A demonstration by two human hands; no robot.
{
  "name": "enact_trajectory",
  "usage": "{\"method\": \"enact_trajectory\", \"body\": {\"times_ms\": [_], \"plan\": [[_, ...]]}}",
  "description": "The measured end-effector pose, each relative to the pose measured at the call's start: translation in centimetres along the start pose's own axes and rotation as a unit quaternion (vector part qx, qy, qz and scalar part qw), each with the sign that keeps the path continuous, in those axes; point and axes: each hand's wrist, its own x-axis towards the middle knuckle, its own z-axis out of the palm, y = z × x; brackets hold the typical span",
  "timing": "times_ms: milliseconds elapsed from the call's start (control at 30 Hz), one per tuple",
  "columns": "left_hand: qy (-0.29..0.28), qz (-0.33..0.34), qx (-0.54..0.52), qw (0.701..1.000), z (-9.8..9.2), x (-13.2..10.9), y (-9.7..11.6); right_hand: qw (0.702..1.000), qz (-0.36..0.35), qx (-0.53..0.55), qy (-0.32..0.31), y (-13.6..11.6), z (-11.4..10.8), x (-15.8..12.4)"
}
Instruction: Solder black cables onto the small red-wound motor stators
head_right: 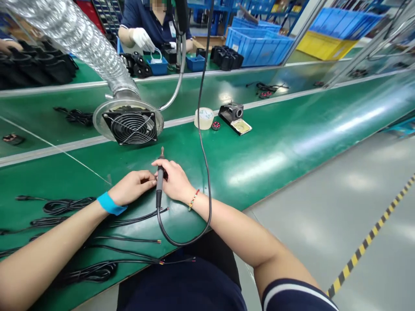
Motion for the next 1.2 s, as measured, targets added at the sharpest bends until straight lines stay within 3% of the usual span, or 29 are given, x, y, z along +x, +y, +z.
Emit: {"method": "enact_trajectory", "body": {"times_ms": [133, 333, 533, 633, 767, 900, 967, 1067, 1200], "plan": [[0.075, 0.007, 0.046, 0.996, -0.2, 0.2, -0.6, 0.999, 0.005, 0.043, 0.029, 0.7, 0.2, 0.2], [0.200, -0.064, 0.069, 0.975, -1.8, 0.5, -2.1, 0.994, -0.007, 0.035, 0.103, 1.6, -1.1, 0.6], [0.296, -0.079, 0.106, 0.946, -2.5, 0.5, -1.2, 0.990, -0.051, 0.024, 0.129, 1.0, -2.5, -0.2], [0.337, -0.074, 0.122, 0.931, -5.0, 0.3, -0.5, 0.990, -0.066, 0.018, 0.125, 0.6, -3.0, -0.6], [0.436, -0.101, 0.142, 0.883, -12.1, -1.6, -1.0, 0.989, -0.086, -0.003, 0.121, 0.5, -3.1, -0.9], [0.601, -0.220, 0.156, 0.753, -20.1, -5.3, -4.8, 0.985, -0.111, -0.050, 0.126, 1.1, -3.1, -0.7], [0.629, -0.291, 0.139, 0.707, -22.8, -6.6, -7.9, 0.980, -0.121, -0.081, 0.138, 1.5, -3.0, -0.4], [0.584, -0.377, 0.108, 0.710, -24.9, -6.8, -13.1, 0.969, -0.136, -0.132, 0.157, 2.1, -2.9, 0.2], [0.510, -0.433, 0.116, 0.734, -25.9, -5.1, -18.3, 0.957, -0.158, -0.188, 0.156, 2.4, -2.6, 0.9]]}}
